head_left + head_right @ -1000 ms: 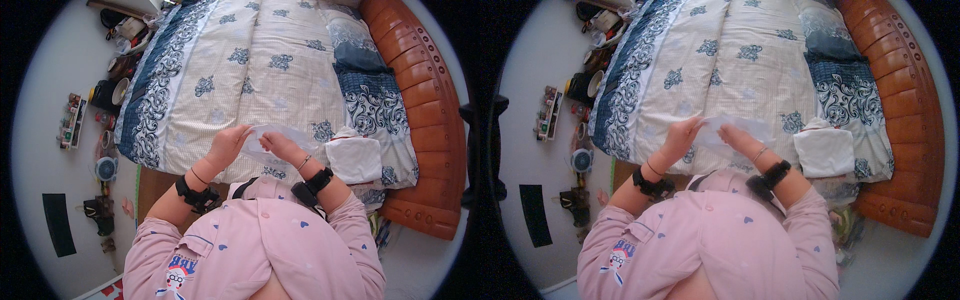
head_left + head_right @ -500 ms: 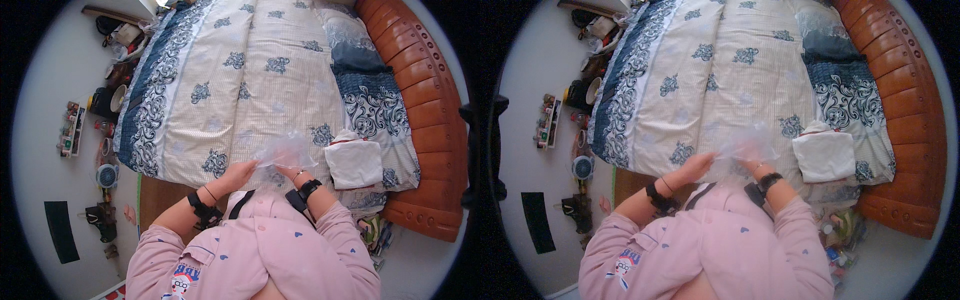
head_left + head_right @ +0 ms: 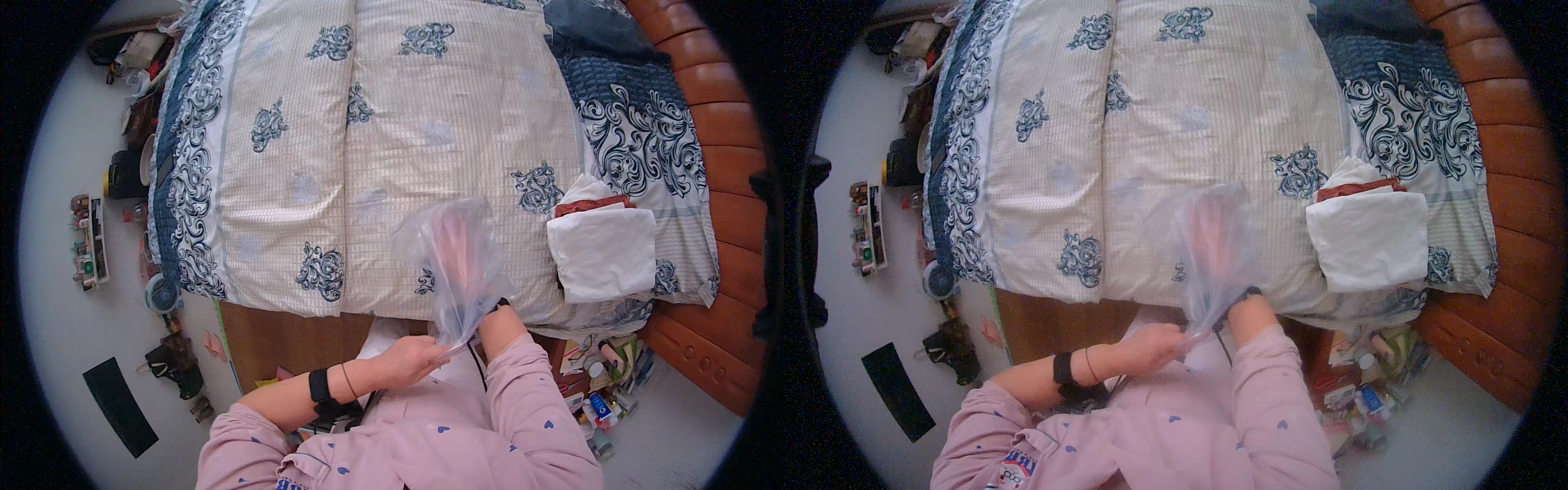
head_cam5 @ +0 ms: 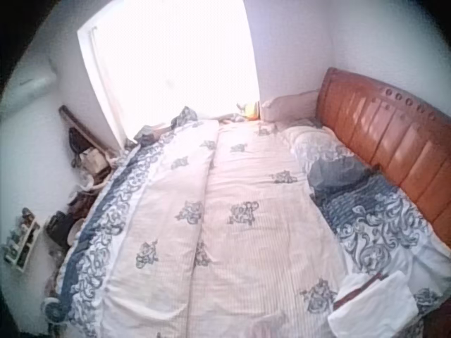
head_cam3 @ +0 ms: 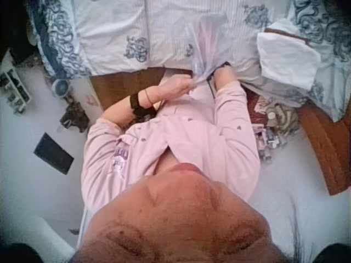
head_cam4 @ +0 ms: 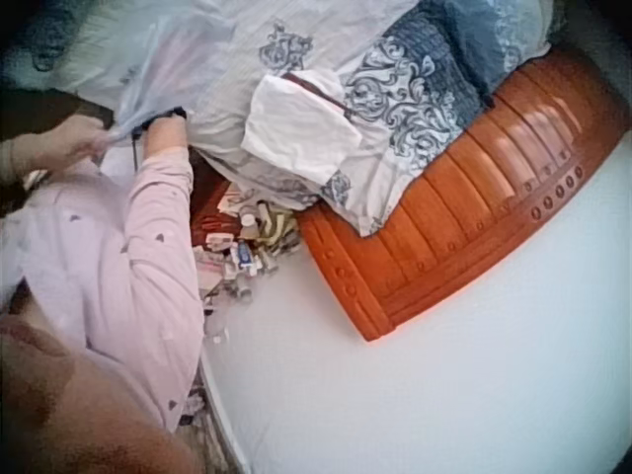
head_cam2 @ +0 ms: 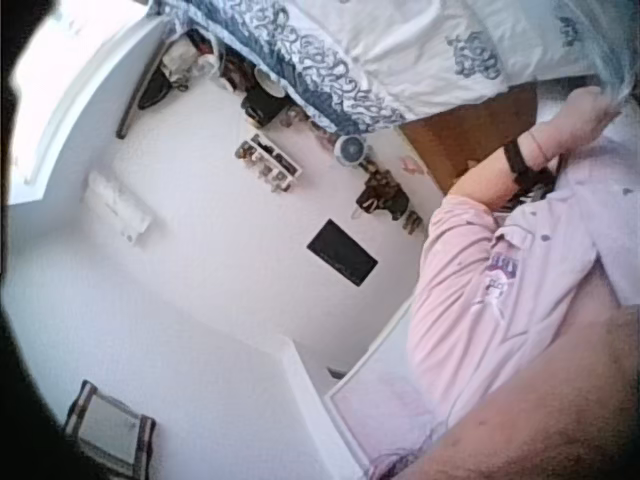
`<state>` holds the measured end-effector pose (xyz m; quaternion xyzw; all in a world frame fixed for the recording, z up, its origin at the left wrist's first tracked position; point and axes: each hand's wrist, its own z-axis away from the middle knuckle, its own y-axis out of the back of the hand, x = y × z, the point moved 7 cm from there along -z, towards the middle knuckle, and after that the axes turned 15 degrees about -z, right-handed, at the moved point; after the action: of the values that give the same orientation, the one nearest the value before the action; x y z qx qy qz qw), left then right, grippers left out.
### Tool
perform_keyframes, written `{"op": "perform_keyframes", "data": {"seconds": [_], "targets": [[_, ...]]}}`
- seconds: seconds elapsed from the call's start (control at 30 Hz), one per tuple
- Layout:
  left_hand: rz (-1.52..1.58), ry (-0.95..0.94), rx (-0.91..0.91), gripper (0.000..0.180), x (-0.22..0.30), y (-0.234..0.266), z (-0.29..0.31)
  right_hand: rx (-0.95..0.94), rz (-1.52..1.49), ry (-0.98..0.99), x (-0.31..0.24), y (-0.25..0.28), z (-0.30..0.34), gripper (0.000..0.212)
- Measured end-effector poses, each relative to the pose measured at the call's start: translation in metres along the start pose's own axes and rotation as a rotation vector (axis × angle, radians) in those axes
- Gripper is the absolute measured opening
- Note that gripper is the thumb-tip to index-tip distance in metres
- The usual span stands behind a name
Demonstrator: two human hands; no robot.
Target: The person folds a pair of black pants and a pair of blue jeans on a bed. The folded jeans are then placed into a wooden closet shelf. The person also handles a yellow plastic bag and a clear plastic bag.
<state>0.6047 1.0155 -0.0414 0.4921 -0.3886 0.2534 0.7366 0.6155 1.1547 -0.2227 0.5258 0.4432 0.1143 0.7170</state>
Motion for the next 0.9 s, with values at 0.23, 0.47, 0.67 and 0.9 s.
{"op": "perform_keyframes", "data": {"seconds": [0.23,0.47,0.67,0.9], "targets": [[0.087,-0.04,-0.071,0.014,-0.014,0.012,0.006,0.209,-0.008,-0.105,-0.016,0.04,-0.031,0.062],[0.21,-0.06,-0.137,0.044,-0.059,0.025,0.015,0.007,0.079,-0.223,-0.002,0.016,-0.04,0.061],[0.044,0.638,0.134,0.037,-0.217,0.037,0.013,-0.022,0.167,-0.23,-0.001,0.02,-0.035,0.06],[-0.093,0.737,0.35,0.048,-0.268,0.029,-0.034,0.022,0.087,-0.221,0.009,-0.004,-0.033,0.059]]}}
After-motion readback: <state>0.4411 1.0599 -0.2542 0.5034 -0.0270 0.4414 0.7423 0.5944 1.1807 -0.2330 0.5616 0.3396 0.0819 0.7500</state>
